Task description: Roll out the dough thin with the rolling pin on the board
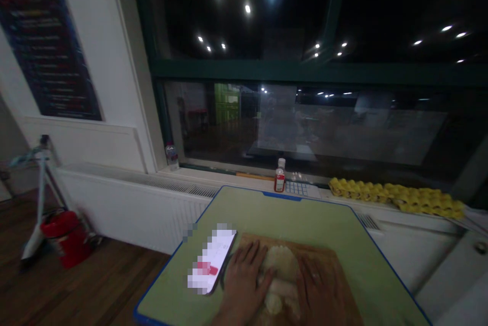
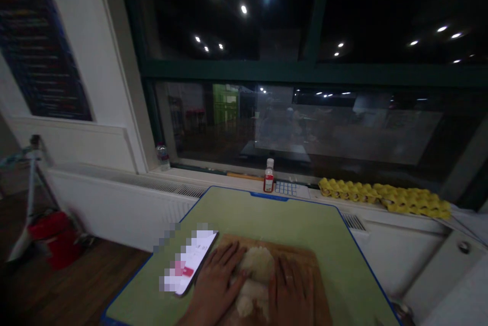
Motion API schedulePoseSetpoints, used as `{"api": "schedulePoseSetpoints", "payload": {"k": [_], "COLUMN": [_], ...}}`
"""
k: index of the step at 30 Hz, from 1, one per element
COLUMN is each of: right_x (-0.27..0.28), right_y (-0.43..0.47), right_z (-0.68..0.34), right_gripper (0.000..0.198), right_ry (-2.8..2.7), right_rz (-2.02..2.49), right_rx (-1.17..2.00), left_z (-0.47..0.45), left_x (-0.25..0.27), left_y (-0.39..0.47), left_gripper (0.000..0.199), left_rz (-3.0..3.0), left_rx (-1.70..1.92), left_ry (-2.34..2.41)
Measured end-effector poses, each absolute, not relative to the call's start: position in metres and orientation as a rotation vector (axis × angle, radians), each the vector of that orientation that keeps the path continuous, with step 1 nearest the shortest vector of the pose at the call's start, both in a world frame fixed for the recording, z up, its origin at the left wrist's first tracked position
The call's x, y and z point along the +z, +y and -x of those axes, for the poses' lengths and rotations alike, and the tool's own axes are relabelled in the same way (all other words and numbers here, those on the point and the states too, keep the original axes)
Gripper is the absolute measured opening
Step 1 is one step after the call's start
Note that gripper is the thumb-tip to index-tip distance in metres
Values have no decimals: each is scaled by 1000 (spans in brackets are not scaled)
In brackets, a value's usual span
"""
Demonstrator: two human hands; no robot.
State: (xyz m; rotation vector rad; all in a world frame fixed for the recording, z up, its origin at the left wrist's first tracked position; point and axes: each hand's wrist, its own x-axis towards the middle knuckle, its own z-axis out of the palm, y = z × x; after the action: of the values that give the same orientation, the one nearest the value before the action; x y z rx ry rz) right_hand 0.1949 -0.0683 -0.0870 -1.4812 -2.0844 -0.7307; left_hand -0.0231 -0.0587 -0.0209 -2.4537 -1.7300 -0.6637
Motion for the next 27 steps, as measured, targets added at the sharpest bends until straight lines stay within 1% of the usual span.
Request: {"api": "schedulePoseSetpoints", "payload": {"k": [3,6,8,11,14,17,21,23,27], "right_x": [-59,-46,-53,-77,-88,-67,-33,-37,-78], "right_y": [-68,-64,-65,-72,-79,-79,-71,-71,-84], "right_z": [-180,-174,-175,-179,-178,-173,-169,-172,-188], "right_gripper": [60,48,47,52,43,40,41,42,42], "right_ry": [-2118,-2033,-2042,-2065,-1982,-2024,-2084,-2094,-2040], "right_rz": [1644,1810,1788,1678,1727,1825,1936,1907,1553], "right_rx": [-521,-425,-440,-519,-548,-489,-304,-343,-759], "left_z": [20,18,20,26,31,30,24,24,37], "left_x": [-17,-18,-22,-28,-28,-19,-13,-18,-37], "left_y": [-47,-39,-41,-54,-65,-60,-44,-45,-67], "left_gripper": [46,43,43,46,47,46,45,45,48], "left_rz": [2467,2464,2456,2441,2477,2526,2528,2495,2399], "left_rx": [-666,-694,-714,-739,-734,-695,-659,-683,-792], "left_ry": [-1752,-1758,-1737,-1658,-1583,-1610,-1667,-1638,-1412]}}
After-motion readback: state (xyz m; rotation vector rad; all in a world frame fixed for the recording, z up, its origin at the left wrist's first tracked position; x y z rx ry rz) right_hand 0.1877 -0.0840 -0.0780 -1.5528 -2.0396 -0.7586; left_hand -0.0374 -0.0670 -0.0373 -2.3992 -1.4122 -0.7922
